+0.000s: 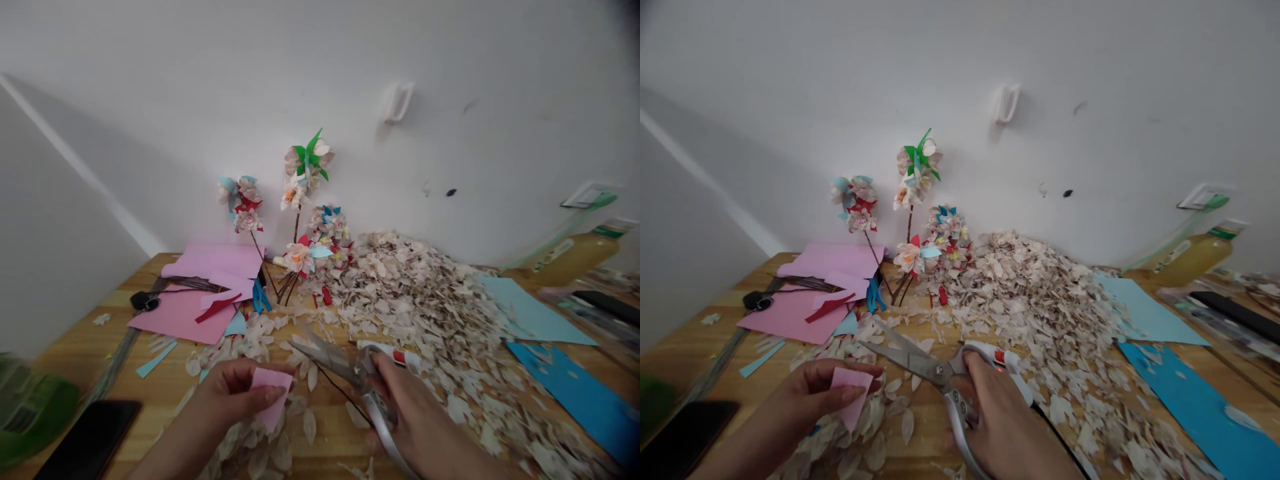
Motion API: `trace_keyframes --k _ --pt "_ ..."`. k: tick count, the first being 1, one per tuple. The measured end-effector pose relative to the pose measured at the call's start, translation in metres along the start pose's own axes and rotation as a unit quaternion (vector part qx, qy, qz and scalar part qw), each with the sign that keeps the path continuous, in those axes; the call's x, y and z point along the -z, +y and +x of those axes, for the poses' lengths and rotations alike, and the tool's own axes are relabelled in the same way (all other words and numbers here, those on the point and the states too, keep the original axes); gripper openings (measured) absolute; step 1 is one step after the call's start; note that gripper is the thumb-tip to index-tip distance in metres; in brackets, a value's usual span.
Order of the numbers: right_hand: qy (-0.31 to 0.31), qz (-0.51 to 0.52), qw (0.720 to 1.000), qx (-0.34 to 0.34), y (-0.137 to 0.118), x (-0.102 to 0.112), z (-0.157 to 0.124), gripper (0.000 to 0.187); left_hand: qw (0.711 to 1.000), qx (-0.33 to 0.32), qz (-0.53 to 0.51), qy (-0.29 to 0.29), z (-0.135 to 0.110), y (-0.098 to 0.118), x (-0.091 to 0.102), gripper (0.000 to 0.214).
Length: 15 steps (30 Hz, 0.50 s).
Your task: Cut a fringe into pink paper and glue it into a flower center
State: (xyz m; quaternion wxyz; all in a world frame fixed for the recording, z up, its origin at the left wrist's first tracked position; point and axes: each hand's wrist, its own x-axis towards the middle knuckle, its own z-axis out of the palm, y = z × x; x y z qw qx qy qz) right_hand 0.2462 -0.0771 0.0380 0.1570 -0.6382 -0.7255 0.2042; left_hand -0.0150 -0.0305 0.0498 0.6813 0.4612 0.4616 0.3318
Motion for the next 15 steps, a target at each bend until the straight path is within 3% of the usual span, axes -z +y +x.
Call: trace_keyframes --k 4,9,15 --pt "-0.054 0.012 0.998 0.032 0.003 0.002 -0.005 0.062 1.0 -0.018 0.004 -0.005 -0.001 0.0 0.001 0.02" --pt "-0.085 0.001 0.996 0.033 -0.001 0.007 -0.007 0.062 0.999 -0.031 0.006 -0.023 -0.004 0.003 0.002 0.026" --pt "-0.098 0.001 0.994 0.049 -0.011 0.013 -0.008 0.061 0.997 -0.064 0.0 -0.036 -0.002 0.001 0.0 0.015"
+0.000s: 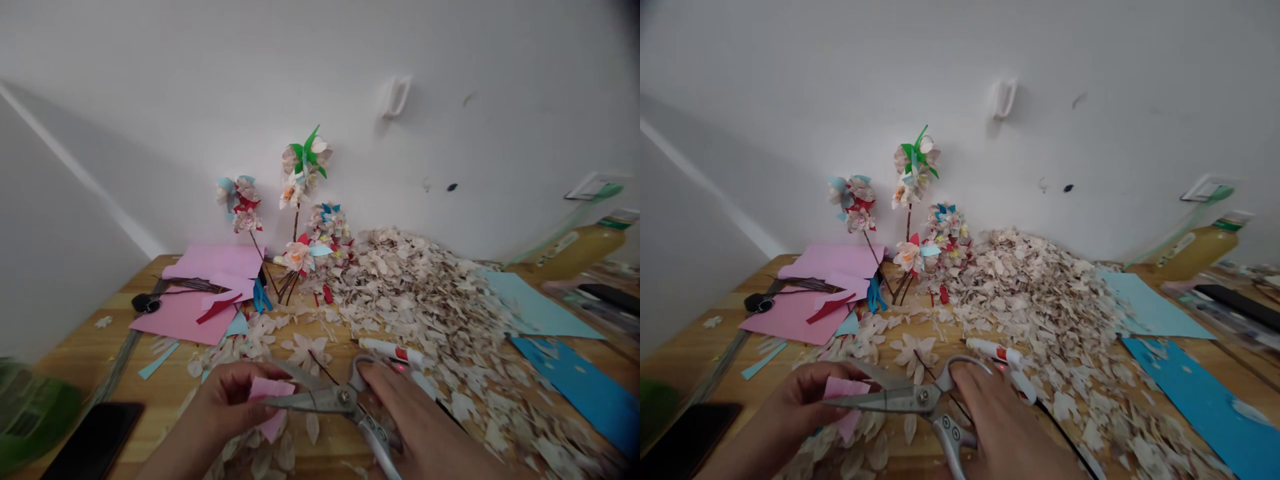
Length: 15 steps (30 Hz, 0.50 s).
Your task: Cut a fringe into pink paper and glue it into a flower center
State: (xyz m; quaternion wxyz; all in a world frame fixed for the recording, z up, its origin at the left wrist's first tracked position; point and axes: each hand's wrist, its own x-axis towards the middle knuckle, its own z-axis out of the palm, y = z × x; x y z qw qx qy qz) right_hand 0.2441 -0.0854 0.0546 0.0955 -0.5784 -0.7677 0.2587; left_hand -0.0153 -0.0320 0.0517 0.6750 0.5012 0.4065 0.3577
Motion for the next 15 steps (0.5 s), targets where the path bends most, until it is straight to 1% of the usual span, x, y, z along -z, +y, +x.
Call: trace_keyframes --k 2,5,7,12,15 --pt "0.002 0.008 1.0 -0.004 -0.004 0.001 0.0 0.056 1.0 0.005 0.009 0.014 -0.001 0.003 -0.005 0.01" --pt "0.008 0.03 0.999 -0.006 -0.007 0.002 0.001 0.048 1.0 0.002 -0.006 0.029 -0.003 0.009 -0.012 0.017" --pt "0.013 0.041 0.999 -0.004 -0.007 0.002 0.002 0.045 1.0 -0.001 -0.012 0.026 -0.004 0.01 -0.014 0.017" --pt "0.006 0.047 0.999 -0.015 -0.006 0.001 0.001 0.045 0.999 0.01 0.034 0.028 -0.004 0.001 -0.008 0.018" --pt "-0.003 0.042 0.999 -0.026 -0.008 0.002 0.002 0.046 0.999 0.014 0.029 0.025 -0.003 -0.004 -0.005 0.021"
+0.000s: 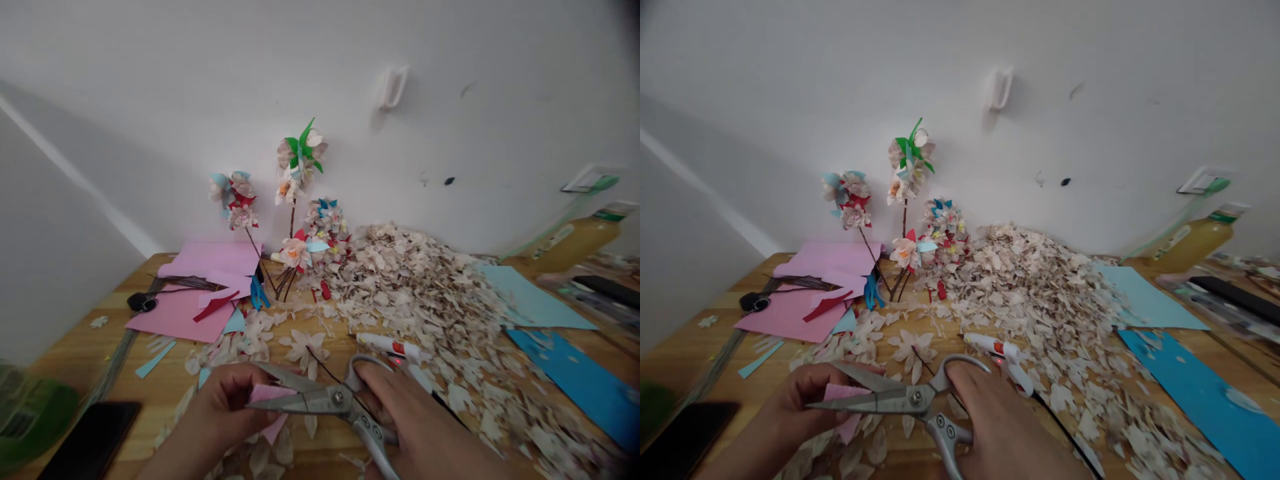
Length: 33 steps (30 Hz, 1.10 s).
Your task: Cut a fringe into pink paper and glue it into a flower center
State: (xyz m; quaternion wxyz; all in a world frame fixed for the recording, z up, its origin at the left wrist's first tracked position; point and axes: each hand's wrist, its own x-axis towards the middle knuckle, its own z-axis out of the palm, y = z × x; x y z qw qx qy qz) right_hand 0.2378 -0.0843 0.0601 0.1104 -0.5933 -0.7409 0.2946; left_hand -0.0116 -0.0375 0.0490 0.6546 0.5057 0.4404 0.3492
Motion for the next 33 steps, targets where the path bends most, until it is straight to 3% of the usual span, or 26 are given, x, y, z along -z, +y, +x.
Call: trace_keyframes --k 10,16,23,28,33 --pt "0.0 -0.007 1.0 0.004 0.001 0.001 0.0 0.047 1.0 0.006 0.001 0.006 0.0 -0.004 0.001 0.025" --pt "0.01 -0.021 1.0 0.021 0.002 0.0 -0.001 0.033 1.0 0.009 -0.017 0.023 -0.003 0.002 -0.004 0.026" --pt "0.016 -0.047 0.999 0.016 0.001 0.002 0.001 0.032 1.0 0.005 -0.017 -0.025 -0.005 0.016 -0.008 0.019" --pt "0.017 -0.045 0.999 0.004 0.003 0.002 0.002 0.044 0.999 -0.001 0.01 -0.031 -0.005 0.018 -0.008 0.025" --pt "0.022 -0.058 0.998 0.01 0.003 0.002 0.002 0.033 0.999 -0.004 0.021 -0.023 -0.004 0.012 -0.003 0.026"
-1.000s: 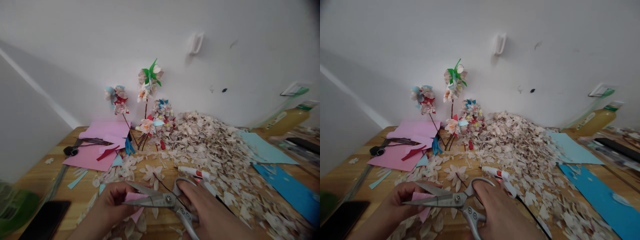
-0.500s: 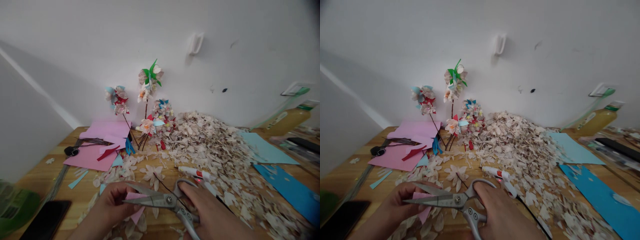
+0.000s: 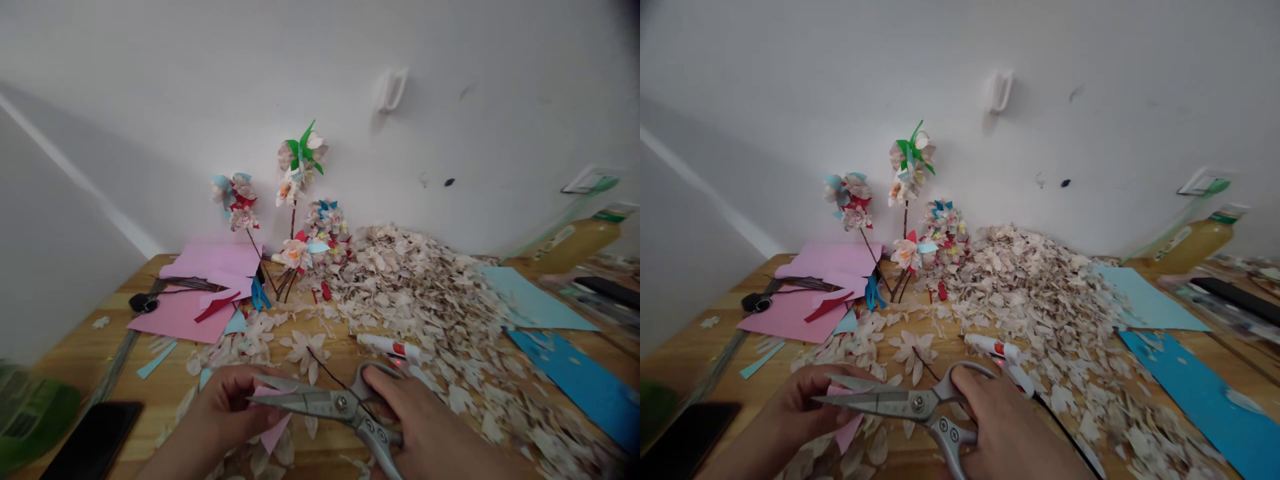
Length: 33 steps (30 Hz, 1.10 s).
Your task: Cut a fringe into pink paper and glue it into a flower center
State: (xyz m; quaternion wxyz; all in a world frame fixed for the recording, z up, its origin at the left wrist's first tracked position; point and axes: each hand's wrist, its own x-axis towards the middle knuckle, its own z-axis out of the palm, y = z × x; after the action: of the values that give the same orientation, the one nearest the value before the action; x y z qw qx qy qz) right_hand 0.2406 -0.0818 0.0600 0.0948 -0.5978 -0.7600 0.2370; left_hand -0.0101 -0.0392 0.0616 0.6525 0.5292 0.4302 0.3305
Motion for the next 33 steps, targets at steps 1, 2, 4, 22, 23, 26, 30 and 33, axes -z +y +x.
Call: trace_keyframes --k 1,2,4,22,23,26,30,33 --pt "0.003 -0.004 1.0 0.002 -0.0002 -0.0001 0.0001 0.031 1.0 -0.001 0.002 -0.001 0.0002 -0.0009 0.0007 0.026" --pt "0.004 -0.007 1.0 0.003 -0.0003 -0.0004 0.0002 0.03 1.0 -0.001 0.004 -0.002 0.0003 -0.0016 0.0012 0.027" --pt "0.006 -0.01 1.0 0.0 -0.0001 -0.0011 0.0003 0.029 1.0 0.002 0.007 -0.003 0.0003 -0.0022 0.0016 0.028" --pt "-0.008 -0.003 1.0 -0.013 0.0021 -0.0014 0.0002 0.039 1.0 -0.004 -0.003 0.001 0.001 0.0005 0.0008 0.018" --pt "-0.01 0.003 1.0 -0.012 0.0021 -0.0009 0.0001 0.042 1.0 -0.005 -0.004 0.001 0.0019 0.0 0.0013 0.018" --pt "-0.023 0.021 0.999 -0.009 0.0015 0.0015 0.0 0.045 1.0 -0.01 -0.012 0.016 0.0044 -0.0012 0.002 0.018" --pt "-0.041 0.026 0.999 -0.016 -0.0012 0.0041 0.0004 0.046 0.999 -0.022 -0.021 0.018 0.004 0.0012 -0.0007 0.017" --pt "-0.048 0.025 0.998 -0.017 -0.0028 0.0048 0.0001 0.043 0.999 -0.022 -0.033 0.01 0.0015 0.0048 -0.0032 0.014"
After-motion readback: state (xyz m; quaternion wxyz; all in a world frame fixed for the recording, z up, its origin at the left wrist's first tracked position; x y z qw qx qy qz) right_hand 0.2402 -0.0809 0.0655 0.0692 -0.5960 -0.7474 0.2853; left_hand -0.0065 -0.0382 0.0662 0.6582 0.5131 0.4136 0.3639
